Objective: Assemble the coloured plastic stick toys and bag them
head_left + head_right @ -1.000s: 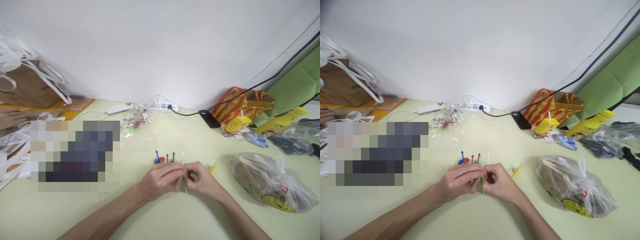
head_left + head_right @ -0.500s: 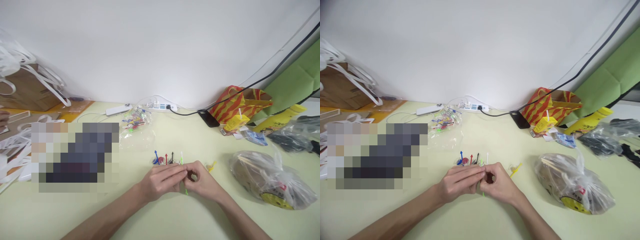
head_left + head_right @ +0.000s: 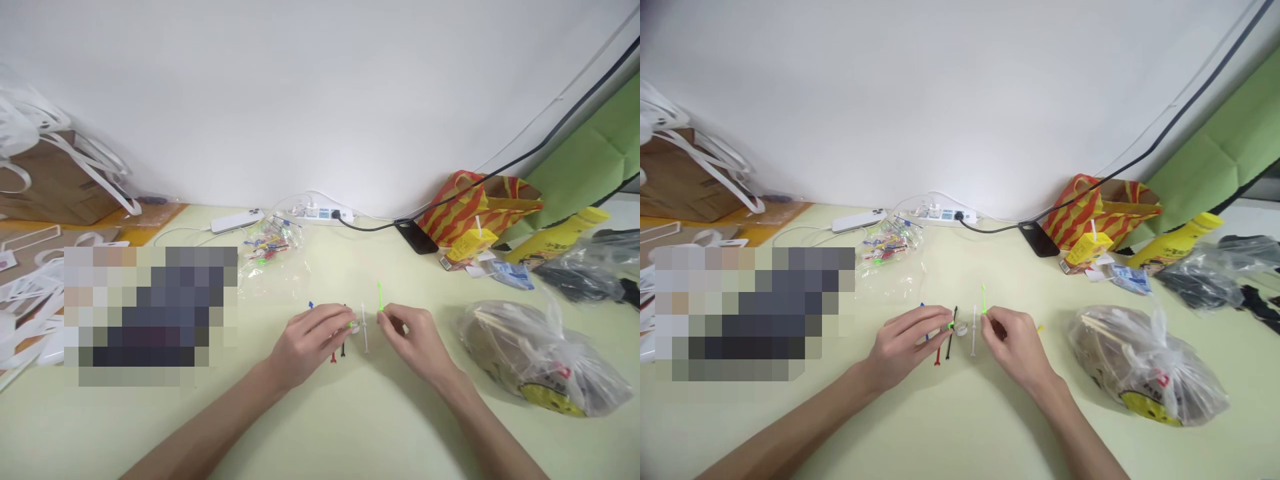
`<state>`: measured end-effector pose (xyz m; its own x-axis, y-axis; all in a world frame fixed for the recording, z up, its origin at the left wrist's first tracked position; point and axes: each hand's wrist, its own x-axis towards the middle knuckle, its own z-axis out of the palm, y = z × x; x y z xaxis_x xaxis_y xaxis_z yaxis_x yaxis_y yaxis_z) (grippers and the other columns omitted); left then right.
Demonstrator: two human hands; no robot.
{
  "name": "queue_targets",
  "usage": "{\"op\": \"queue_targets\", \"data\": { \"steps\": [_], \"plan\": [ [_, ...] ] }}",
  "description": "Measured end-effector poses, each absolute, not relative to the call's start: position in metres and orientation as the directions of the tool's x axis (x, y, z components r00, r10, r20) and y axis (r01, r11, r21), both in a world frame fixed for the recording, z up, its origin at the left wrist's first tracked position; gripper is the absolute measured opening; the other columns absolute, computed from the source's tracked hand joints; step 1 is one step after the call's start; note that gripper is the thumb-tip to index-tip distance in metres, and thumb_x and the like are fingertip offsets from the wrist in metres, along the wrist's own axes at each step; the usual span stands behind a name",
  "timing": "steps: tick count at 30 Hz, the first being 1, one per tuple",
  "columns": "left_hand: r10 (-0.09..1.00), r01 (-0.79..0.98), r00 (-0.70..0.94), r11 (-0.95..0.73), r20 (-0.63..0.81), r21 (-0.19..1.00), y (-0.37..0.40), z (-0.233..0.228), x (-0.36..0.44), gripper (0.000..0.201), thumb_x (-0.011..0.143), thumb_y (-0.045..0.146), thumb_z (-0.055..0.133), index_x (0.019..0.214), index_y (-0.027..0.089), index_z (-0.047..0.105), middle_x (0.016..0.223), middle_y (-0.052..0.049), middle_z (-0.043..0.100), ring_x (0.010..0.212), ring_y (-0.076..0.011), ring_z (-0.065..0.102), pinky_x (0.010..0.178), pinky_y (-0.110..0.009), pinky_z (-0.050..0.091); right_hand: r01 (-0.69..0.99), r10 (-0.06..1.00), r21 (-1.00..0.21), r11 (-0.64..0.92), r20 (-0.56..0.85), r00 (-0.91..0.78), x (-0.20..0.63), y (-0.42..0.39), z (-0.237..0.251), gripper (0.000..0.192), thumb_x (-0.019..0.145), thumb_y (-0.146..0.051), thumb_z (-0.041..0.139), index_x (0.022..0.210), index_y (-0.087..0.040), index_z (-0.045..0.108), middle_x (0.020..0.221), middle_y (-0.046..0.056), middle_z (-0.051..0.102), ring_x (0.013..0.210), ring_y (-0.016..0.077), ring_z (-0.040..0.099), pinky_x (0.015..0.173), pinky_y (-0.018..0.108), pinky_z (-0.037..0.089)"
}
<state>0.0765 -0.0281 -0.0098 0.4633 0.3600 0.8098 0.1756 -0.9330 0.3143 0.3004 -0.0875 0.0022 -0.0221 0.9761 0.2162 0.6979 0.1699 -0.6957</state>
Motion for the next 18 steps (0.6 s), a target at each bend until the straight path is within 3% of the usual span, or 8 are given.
{"op": "queue_targets", "data": {
  "steps": [5,7,9,13,18],
  "plan": [
    [0.485,0.253,0.635,-0.866,0.601,0.432,-0.028,-0.002,0.102,0.026,0.098,0.017,0.057,0.124,0.021,0.059,0.114,-0.006,0.069,0.097,-0.0163,0.071,0.082,-0.029,0.061,0.866,0.986,-0.494,0.082,0.169,0.003,0.314,-0.081,0.000,0.032,0.094,-0.027,0.046,0.064,-0.021,0.041,0.059,-0.001,0.053,0.054,0.0139,0.043,0.060,0.028,0.030],
    [0.499,0.325,0.720,-0.857,0.482,0.400,-0.025,0.000,0.116,0.025,0.097,0.018,0.059,0.122,0.021,0.058,0.107,-0.004,0.071,0.096,-0.0187,0.071,0.083,-0.033,0.060,0.913,0.991,-0.398,0.085,0.125,-0.038,0.316,-0.080,-0.003,0.031,0.091,-0.020,0.046,0.061,-0.021,0.037,0.055,-0.002,0.050,0.052,0.0132,0.038,0.065,0.030,0.032],
    [0.477,0.373,0.788,-0.873,0.390,0.315,-0.022,-0.001,0.129,0.021,0.093,0.018,0.065,0.113,0.021,0.061,0.096,-0.003,0.072,0.092,-0.0207,0.070,0.094,-0.042,0.055,0.930,0.993,-0.350,0.116,0.072,-0.096,0.315,-0.081,-0.005,0.031,0.087,-0.015,0.046,0.059,-0.021,0.035,0.053,-0.003,0.048,0.050,0.0119,0.034,0.072,0.031,0.033],
    [0.477,0.422,0.821,-0.877,0.314,0.228,-0.016,-0.008,0.141,0.019,0.088,0.024,0.074,0.103,0.021,0.063,0.087,0.000,0.071,0.086,-0.0194,0.070,0.114,-0.051,0.037,0.915,0.987,-0.376,0.142,-0.012,-0.158,0.312,-0.085,-0.003,0.032,0.083,-0.012,0.047,0.056,-0.020,0.032,0.050,-0.004,0.044,0.050,0.0116,0.032,0.072,0.031,0.033],
    [0.483,0.424,0.811,-0.874,0.330,0.238,-0.012,-0.013,0.138,0.023,0.087,0.034,0.075,0.104,0.022,0.064,0.091,0.000,0.072,0.090,-0.0198,0.070,0.116,-0.051,0.033,0.834,0.979,-0.545,0.084,-0.111,-0.171,0.329,-0.084,0.006,0.038,0.092,-0.028,0.050,0.056,-0.021,0.037,0.050,-0.005,0.043,0.050,0.0123,0.036,0.058,0.028,0.027]
  ]
}}
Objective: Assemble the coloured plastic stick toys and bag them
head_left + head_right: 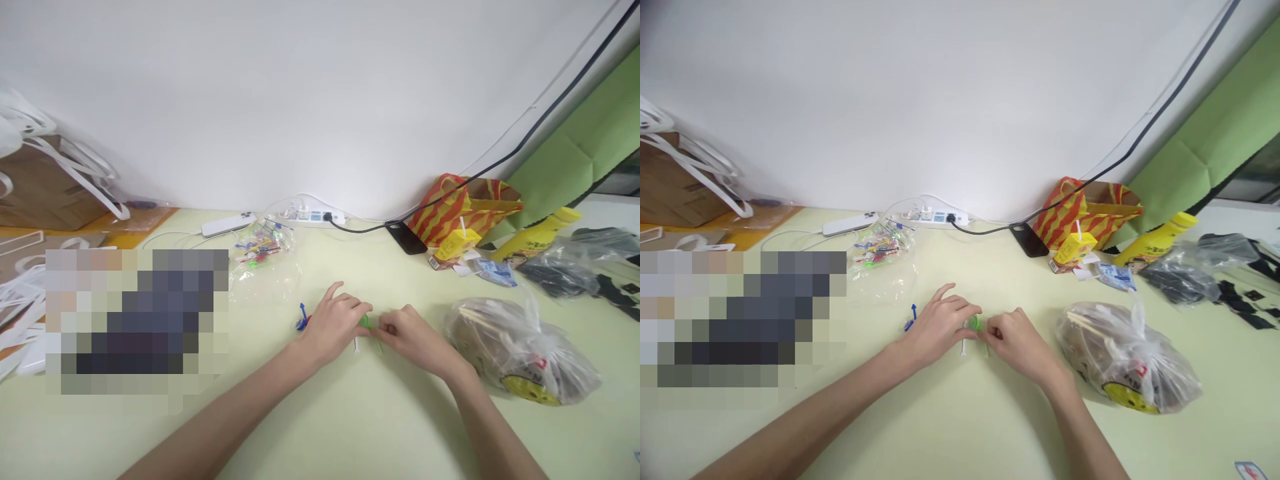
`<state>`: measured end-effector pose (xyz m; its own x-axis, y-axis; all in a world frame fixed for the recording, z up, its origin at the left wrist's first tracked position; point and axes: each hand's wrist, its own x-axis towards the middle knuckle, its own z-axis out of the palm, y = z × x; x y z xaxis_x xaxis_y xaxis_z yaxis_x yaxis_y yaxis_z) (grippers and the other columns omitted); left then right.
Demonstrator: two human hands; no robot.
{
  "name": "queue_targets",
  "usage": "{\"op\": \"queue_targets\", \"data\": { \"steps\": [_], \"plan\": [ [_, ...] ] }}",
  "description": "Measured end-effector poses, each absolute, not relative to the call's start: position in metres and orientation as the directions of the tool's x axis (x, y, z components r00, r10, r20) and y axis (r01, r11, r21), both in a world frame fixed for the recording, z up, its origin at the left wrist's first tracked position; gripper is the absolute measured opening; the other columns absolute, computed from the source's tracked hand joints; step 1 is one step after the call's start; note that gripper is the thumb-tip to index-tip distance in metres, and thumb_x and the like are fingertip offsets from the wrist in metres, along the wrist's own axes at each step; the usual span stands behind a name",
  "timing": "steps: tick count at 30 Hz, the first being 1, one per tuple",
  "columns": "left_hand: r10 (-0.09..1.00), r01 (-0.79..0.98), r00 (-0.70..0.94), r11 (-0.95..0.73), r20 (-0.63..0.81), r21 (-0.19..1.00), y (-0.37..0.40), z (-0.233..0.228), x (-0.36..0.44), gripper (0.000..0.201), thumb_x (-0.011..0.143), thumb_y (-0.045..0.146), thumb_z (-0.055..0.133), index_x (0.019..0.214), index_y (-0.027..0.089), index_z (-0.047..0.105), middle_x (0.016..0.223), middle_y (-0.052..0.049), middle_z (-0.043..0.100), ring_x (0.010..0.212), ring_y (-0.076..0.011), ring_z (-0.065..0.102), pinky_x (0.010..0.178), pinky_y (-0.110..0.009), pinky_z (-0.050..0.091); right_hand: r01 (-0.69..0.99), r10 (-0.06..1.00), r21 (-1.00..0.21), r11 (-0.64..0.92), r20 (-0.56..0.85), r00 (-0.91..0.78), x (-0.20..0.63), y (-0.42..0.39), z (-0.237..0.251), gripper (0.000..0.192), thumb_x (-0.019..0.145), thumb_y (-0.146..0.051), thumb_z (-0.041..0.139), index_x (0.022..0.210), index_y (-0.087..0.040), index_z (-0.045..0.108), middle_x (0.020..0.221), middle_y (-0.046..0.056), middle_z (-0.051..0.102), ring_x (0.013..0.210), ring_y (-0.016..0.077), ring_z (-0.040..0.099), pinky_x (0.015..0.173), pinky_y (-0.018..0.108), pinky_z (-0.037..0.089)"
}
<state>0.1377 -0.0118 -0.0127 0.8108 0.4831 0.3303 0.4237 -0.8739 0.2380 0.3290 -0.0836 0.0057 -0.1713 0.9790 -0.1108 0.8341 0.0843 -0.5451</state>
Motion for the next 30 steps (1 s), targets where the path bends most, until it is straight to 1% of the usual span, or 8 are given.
{"op": "queue_targets", "data": {
  "steps": [3,6,10,12,17,20,25,30],
  "plan": [
    [0.470,0.390,0.801,-0.880,0.370,0.272,-0.013,-0.009,0.128,0.030,0.087,0.038,0.075,0.110,0.023,0.064,0.106,-0.003,0.072,0.099,-0.0211,0.070,0.116,-0.053,0.033,0.787,0.989,-0.617,0.009,-0.110,-0.098,0.351,-0.084,0.016,0.043,0.095,-0.045,0.050,0.061,-0.021,0.044,0.055,-0.003,0.048,0.055,0.0135,0.041,0.055,0.027,0.029],
    [0.436,0.334,0.772,-0.897,0.463,0.288,-0.018,-0.004,0.111,0.029,0.090,0.036,0.072,0.115,0.023,0.063,0.113,-0.003,0.071,0.108,-0.0206,0.068,0.117,-0.051,0.035,0.807,0.995,-0.587,-0.063,-0.096,0.008,0.370,-0.089,0.026,0.042,0.096,-0.051,0.049,0.067,-0.021,0.052,0.062,-0.001,0.057,0.058,0.0150,0.048,0.056,0.027,0.032],
    [0.378,0.281,0.673,-0.926,0.636,0.252,-0.024,-0.004,0.086,0.013,0.095,0.020,0.064,0.109,0.021,0.065,0.104,-0.003,0.072,0.103,-0.0174,0.068,0.113,-0.046,0.043,0.863,0.971,-0.464,-0.197,-0.214,0.107,0.378,-0.094,0.026,0.028,0.091,-0.048,0.057,0.081,-0.022,0.061,0.069,0.001,0.066,0.062,0.0178,0.056,0.056,0.028,0.035],
    [0.353,0.268,0.634,-0.935,0.688,0.233,-0.025,-0.006,0.077,0.015,0.093,0.014,0.064,0.107,0.021,0.066,0.101,-0.003,0.073,0.101,-0.0173,0.068,0.110,-0.045,0.045,0.873,0.955,-0.432,-0.227,-0.274,0.113,0.376,-0.093,0.020,0.024,0.088,-0.047,0.060,0.087,-0.023,0.062,0.071,0.001,0.068,0.063,0.0186,0.058,0.056,0.028,0.036],
    [0.347,0.246,0.591,-0.937,0.728,0.248,-0.030,-0.008,0.071,0.024,0.090,0.007,0.064,0.109,0.020,0.066,0.101,-0.003,0.074,0.099,-0.0175,0.068,0.108,-0.046,0.047,0.867,0.951,-0.459,-0.191,-0.305,0.048,0.369,-0.088,0.013,0.018,0.086,-0.039,0.061,0.081,-0.022,0.064,0.067,-0.001,0.062,0.062,0.0169,0.056,0.054,0.028,0.036],
    [0.359,0.226,0.572,-0.933,0.738,0.279,-0.038,-0.005,0.073,0.025,0.090,0.007,0.064,0.111,0.020,0.065,0.100,-0.003,0.074,0.099,-0.0175,0.068,0.107,-0.045,0.048,0.793,0.969,-0.591,-0.147,-0.248,-0.006,0.365,-0.088,0.019,0.019,0.087,-0.040,0.064,0.085,-0.022,0.064,0.063,-0.003,0.058,0.059,0.0156,0.054,0.055,0.027,0.037],
    [0.386,0.197,0.563,-0.921,0.730,0.335,-0.050,-0.004,0.079,0.030,0.092,0.016,0.065,0.121,0.019,0.061,0.106,-0.007,0.072,0.100,-0.0188,0.066,0.105,-0.045,0.051,0.449,0.979,-0.893,-0.025,-0.113,-0.169,0.352,-0.091,0.026,0.027,0.087,-0.045,0.071,0.092,-0.020,0.064,0.072,-0.001,0.058,0.064,0.0140,0.052,0.062,0.028,0.043],
    [0.385,0.189,0.542,-0.922,0.747,0.338,-0.053,-0.007,0.080,0.036,0.093,0.027,0.067,0.127,0.017,0.057,0.102,-0.008,0.071,0.096,-0.0203,0.065,0.098,-0.044,0.053,0.124,0.928,-0.992,0.030,-0.019,-0.373,0.326,-0.092,0.014,0.030,0.085,-0.040,0.077,0.098,-0.020,0.059,0.081,0.002,0.061,0.067,0.0132,0.052,0.061,0.027,0.042]
  ]
}}
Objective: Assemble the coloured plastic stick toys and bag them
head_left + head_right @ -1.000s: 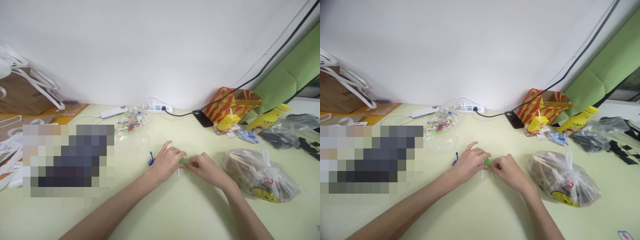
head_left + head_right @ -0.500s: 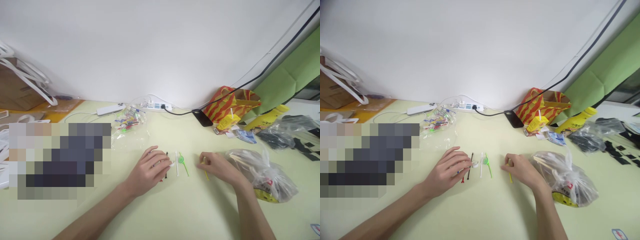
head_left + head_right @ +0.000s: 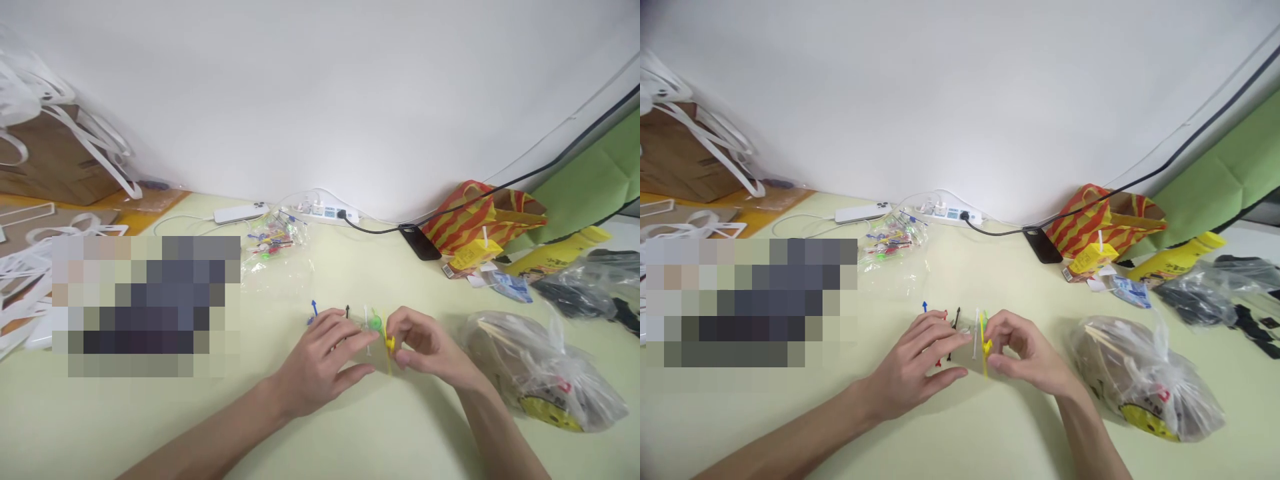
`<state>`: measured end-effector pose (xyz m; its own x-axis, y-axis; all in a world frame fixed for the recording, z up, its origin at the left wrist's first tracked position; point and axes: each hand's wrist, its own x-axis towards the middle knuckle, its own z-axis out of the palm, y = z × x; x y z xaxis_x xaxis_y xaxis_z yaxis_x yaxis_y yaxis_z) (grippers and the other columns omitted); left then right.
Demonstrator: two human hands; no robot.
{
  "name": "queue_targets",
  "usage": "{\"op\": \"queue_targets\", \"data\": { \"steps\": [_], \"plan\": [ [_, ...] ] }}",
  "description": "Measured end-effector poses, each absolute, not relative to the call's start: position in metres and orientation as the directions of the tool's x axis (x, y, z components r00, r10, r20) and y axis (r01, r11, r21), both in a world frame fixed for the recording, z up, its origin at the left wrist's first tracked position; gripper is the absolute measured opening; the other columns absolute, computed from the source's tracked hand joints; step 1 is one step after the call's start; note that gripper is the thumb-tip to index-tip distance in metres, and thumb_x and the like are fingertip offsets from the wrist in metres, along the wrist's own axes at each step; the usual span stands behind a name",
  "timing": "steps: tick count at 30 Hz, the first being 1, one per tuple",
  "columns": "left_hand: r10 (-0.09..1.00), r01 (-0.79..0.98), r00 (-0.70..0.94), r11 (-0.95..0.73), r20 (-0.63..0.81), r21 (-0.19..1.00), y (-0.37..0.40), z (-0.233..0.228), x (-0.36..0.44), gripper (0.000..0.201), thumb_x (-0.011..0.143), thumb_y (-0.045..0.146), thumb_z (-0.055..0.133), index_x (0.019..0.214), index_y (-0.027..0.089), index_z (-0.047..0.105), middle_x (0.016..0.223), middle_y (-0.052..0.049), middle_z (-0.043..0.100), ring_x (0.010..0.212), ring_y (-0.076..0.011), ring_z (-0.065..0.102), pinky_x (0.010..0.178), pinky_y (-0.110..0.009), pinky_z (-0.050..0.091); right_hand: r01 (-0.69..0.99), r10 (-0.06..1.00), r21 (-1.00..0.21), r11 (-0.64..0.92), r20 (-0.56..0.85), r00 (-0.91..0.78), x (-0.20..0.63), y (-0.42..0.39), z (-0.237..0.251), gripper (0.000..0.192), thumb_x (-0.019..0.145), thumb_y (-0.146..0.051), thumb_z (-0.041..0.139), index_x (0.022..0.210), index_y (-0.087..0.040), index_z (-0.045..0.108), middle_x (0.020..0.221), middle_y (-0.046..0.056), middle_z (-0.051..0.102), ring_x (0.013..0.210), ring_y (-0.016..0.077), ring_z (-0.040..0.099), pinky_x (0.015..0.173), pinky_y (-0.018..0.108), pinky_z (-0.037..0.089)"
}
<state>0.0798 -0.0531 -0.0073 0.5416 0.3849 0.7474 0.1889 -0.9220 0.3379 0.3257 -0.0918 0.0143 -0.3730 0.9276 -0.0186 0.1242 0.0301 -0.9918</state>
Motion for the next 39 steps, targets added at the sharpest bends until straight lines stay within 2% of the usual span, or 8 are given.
{"op": "queue_targets", "data": {
  "steps": [4,8,13,19,23,28,33,39],
  "plan": [
    [0.382,0.188,0.551,-0.923,0.742,0.335,-0.053,-0.009,0.080,0.034,0.095,0.029,0.065,0.127,0.019,0.058,0.098,-0.006,0.069,0.092,-0.0189,0.065,0.096,-0.043,0.053,-0.045,0.876,-0.996,-0.072,-0.042,-0.480,0.306,-0.093,0.005,0.032,0.085,-0.032,0.078,0.101,-0.022,0.053,0.086,0.000,0.062,0.071,0.0119,0.054,0.062,0.025,0.043],
    [0.373,0.198,0.548,-0.928,0.749,0.316,-0.053,-0.010,0.080,0.027,0.094,0.026,0.067,0.120,0.020,0.062,0.095,-0.005,0.069,0.089,-0.0175,0.064,0.096,-0.043,0.053,-0.114,0.860,-0.985,-0.127,-0.052,-0.507,0.298,-0.092,-0.001,0.035,0.082,-0.031,0.081,0.099,-0.022,0.052,0.082,-0.002,0.061,0.068,0.0104,0.052,0.061,0.023,0.041],
    [0.367,0.207,0.552,-0.930,0.748,0.304,-0.052,-0.009,0.079,0.024,0.094,0.024,0.067,0.117,0.021,0.062,0.095,-0.004,0.068,0.089,-0.0171,0.063,0.096,-0.042,0.053,-0.109,0.871,-0.985,-0.137,-0.067,-0.486,0.298,-0.090,-0.005,0.037,0.079,-0.034,0.084,0.095,-0.021,0.052,0.078,-0.002,0.062,0.068,0.0109,0.054,0.060,0.023,0.040],
    [0.325,0.223,0.539,-0.945,0.777,0.240,-0.053,-0.005,0.080,0.036,0.090,0.032,0.073,0.123,0.024,0.062,0.096,-0.004,0.067,0.090,-0.0186,0.060,0.088,-0.040,0.054,-0.125,0.882,-0.981,-0.147,-0.073,-0.465,0.293,-0.091,-0.007,0.037,0.083,-0.036,0.080,0.097,-0.022,0.049,0.068,-0.006,0.060,0.055,0.0089,0.050,0.054,0.022,0.036],
    [0.309,0.234,0.568,-0.949,0.763,0.210,-0.054,-0.008,0.080,0.026,0.089,0.026,0.073,0.114,0.023,0.066,0.090,-0.002,0.068,0.085,-0.0173,0.059,0.088,-0.038,0.051,-0.068,0.920,-0.991,-0.119,-0.085,-0.382,0.288,-0.092,-0.007,0.044,0.078,-0.035,0.084,0.101,-0.023,0.049,0.067,-0.007,0.058,0.056,0.0088,0.047,0.054,0.022,0.036],
    [0.355,0.253,0.603,-0.935,0.715,0.250,-0.053,-0.012,0.081,0.021,0.094,0.026,0.066,0.115,0.023,0.065,0.089,-0.002,0.071,0.083,-0.0173,0.060,0.089,-0.039,0.049,0.016,0.946,-0.997,-0.076,-0.078,-0.316,0.281,-0.096,-0.006,0.046,0.077,-0.034,0.085,0.105,-0.025,0.050,0.068,-0.007,0.055,0.065,0.0121,0.049,0.061,0.024,0.040],
    [0.389,0.227,0.569,-0.921,0.724,0.316,-0.051,-0.012,0.081,0.012,0.094,0.022,0.065,0.105,0.021,0.064,0.086,-0.001,0.071,0.080,-0.0162,0.062,0.086,-0.037,0.051,-0.023,0.943,-0.999,-0.027,-0.017,-0.332,0.281,-0.096,-0.006,0.050,0.076,-0.039,0.086,0.110,-0.025,0.052,0.075,-0.005,0.057,0.066,0.0128,0.051,0.064,0.026,0.042],
    [0.416,0.183,0.489,-0.908,0.767,0.376,-0.048,-0.008,0.079,0.024,0.091,0.010,0.062,0.113,0.021,0.062,0.092,-0.004,0.073,0.085,-0.0171,0.068,0.087,-0.039,0.055,-0.069,0.928,-0.997,-0.037,-0.009,-0.372,0.283,-0.091,-0.005,0.047,0.081,-0.057,0.076,0.107,-0.023,0.056,0.083,0.000,0.059,0.068,0.0133,0.051,0.063,0.026,0.041]
  ]
}}
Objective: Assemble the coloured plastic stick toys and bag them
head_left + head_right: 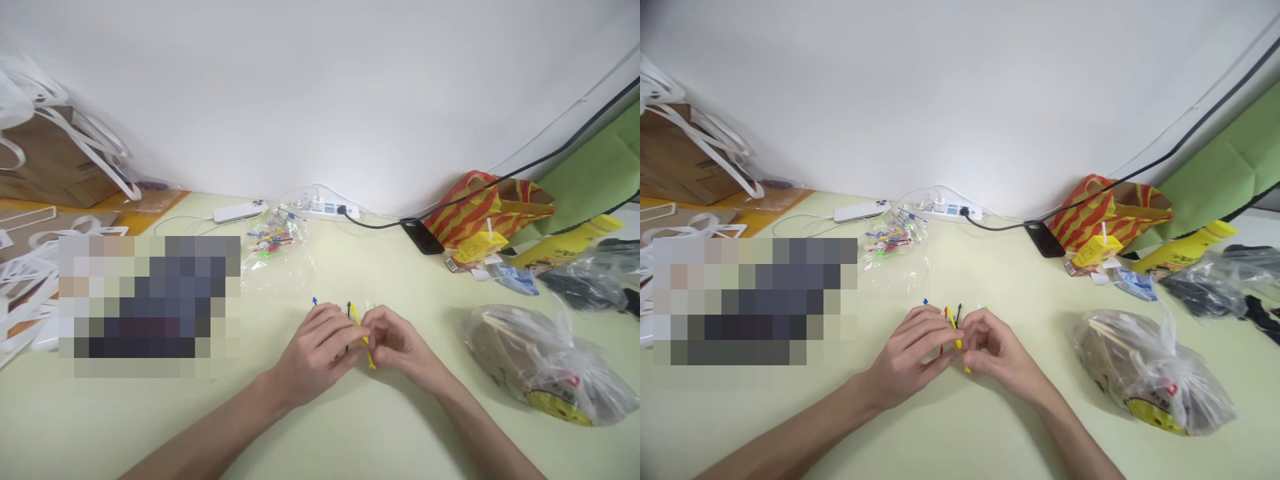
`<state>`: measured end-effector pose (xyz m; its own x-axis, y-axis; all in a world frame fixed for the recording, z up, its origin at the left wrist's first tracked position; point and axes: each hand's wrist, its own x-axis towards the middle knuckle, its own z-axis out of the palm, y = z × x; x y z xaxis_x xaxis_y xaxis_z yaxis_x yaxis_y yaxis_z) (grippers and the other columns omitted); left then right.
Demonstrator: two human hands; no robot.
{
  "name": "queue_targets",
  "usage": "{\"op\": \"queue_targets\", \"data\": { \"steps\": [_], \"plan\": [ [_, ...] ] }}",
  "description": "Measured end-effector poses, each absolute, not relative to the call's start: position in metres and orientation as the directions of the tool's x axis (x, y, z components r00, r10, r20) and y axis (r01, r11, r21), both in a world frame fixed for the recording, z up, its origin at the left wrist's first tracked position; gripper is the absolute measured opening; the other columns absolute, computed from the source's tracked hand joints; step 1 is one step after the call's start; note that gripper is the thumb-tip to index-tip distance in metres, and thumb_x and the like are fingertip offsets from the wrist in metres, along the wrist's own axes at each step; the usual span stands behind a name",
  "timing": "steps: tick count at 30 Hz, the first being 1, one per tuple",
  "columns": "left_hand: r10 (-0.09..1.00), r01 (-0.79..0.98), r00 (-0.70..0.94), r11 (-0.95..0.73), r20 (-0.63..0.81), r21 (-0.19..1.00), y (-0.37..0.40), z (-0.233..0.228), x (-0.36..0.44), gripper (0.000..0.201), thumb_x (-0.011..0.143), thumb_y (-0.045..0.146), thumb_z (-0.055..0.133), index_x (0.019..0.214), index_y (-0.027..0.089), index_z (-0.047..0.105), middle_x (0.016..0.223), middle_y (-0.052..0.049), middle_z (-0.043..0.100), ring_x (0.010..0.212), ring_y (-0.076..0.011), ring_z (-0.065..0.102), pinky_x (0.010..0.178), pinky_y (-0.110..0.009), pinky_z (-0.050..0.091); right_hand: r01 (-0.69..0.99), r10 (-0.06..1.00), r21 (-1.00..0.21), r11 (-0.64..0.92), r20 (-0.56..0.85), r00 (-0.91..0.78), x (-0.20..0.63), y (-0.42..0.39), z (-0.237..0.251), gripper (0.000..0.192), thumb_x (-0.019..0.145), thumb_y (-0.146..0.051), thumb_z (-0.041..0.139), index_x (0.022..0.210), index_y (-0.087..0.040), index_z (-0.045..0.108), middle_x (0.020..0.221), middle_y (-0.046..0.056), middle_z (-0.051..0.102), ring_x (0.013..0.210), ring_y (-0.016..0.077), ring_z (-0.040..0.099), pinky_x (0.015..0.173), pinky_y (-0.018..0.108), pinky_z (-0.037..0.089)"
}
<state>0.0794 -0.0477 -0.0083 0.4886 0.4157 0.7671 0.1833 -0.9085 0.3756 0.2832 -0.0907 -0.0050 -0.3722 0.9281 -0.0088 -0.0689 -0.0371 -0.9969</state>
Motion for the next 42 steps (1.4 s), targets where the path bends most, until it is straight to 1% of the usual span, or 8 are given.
{"op": "queue_targets", "data": {
  "steps": [3,6,9,14,18,24,35,42],
  "plan": [
    [0.430,0.175,0.474,-0.901,0.768,0.397,-0.0473,-0.0054,0.0802,0.027,0.088,0.009,0.062,0.113,0.020,0.061,0.095,-0.004,0.074,0.086,-0.0177,0.070,0.088,-0.040,0.056,-0.039,0.926,-0.997,-0.068,-0.048,-0.373,0.2804,-0.0913,-0.0058,0.043,0.078,-0.049,0.082,0.103,-0.021,0.060,0.086,0.000,0.061,0.072,0.0134,0.051,0.066,0.026,0.041],
    [0.441,0.181,0.465,-0.896,0.768,0.405,-0.0482,-0.0032,0.0814,0.025,0.087,0.010,0.063,0.109,0.021,0.060,0.094,-0.003,0.075,0.087,-0.0175,0.071,0.091,-0.040,0.055,-0.024,0.920,-0.994,-0.105,-0.088,-0.383,0.2772,-0.0931,-0.0062,0.031,0.081,-0.043,0.081,0.090,-0.019,0.064,0.079,0.000,0.063,0.071,0.0139,0.055,0.067,0.026,0.043],
    [0.444,0.188,0.470,-0.895,0.763,0.406,-0.0490,-0.0029,0.0817,0.020,0.087,0.012,0.064,0.105,0.021,0.059,0.093,-0.002,0.076,0.090,-0.0177,0.072,0.095,-0.040,0.054,-0.032,0.918,-0.993,-0.114,-0.093,-0.385,0.2752,-0.0940,-0.0063,0.028,0.086,-0.042,0.076,0.079,-0.018,0.064,0.070,-0.001,0.063,0.065,0.0136,0.058,0.063,0.026,0.044],
    [0.460,0.173,0.492,-0.884,0.739,0.435,-0.0473,-0.0048,0.0805,0.022,0.087,0.013,0.067,0.106,0.020,0.059,0.095,-0.003,0.074,0.097,-0.0187,0.070,0.099,-0.041,0.053,-0.078,0.916,-0.990,-0.119,-0.079,-0.394,0.2765,-0.0937,-0.0077,0.027,0.088,-0.040,0.074,0.078,-0.017,0.066,0.070,0.001,0.066,0.063,0.0125,0.058,0.062,0.026,0.045],
    [0.476,0.160,0.492,-0.873,0.729,0.461,-0.0466,-0.0069,0.0802,0.022,0.085,0.012,0.066,0.104,0.020,0.058,0.095,-0.005,0.074,0.100,-0.0211,0.068,0.092,-0.039,0.057,-0.064,0.911,-0.992,-0.111,-0.076,-0.404,0.2793,-0.0942,-0.0069,0.029,0.090,-0.042,0.072,0.077,-0.017,0.065,0.066,0.001,0.065,0.061,0.0123,0.056,0.060,0.026,0.043],
    [0.525,0.177,0.466,-0.844,0.712,0.507,-0.0495,-0.0109,0.0815,0.021,0.081,0.009,0.062,0.099,0.019,0.057,0.085,-0.003,0.070,0.080,-0.0172,0.067,0.079,-0.034,0.059,-0.049,0.899,-0.987,-0.151,-0.117,-0.422,0.2782,-0.0956,-0.0026,0.032,0.091,-0.043,0.071,0.076,-0.017,0.061,0.060,-0.002,0.056,0.056,0.0099,0.047,0.053,0.023,0.034],
    [0.485,0.130,0.429,-0.868,0.762,0.480,-0.0492,-0.0068,0.0838,0.022,0.078,0.004,0.057,0.093,0.019,0.058,0.076,0.000,0.068,0.066,-0.0134,0.065,0.068,-0.029,0.057,-0.038,0.890,-0.996,-0.078,-0.053,-0.453,0.2767,-0.0953,-0.0023,0.034,0.094,-0.040,0.067,0.070,-0.017,0.056,0.061,-0.003,0.053,0.057,0.0093,0.042,0.055,0.024,0.031],
    [0.475,0.170,0.441,-0.877,0.762,0.448,-0.0508,-0.0083,0.0826,0.020,0.076,0.006,0.058,0.092,0.018,0.058,0.073,0.001,0.070,0.057,-0.0111,0.064,0.056,-0.023,0.053,-0.020,0.885,-0.998,-0.063,-0.047,-0.464,0.2775,-0.0959,-0.0026,0.036,0.094,-0.040,0.066,0.068,-0.018,0.054,0.062,-0.004,0.048,0.056,0.0089,0.038,0.055,0.024,0.029]
  ]
}}
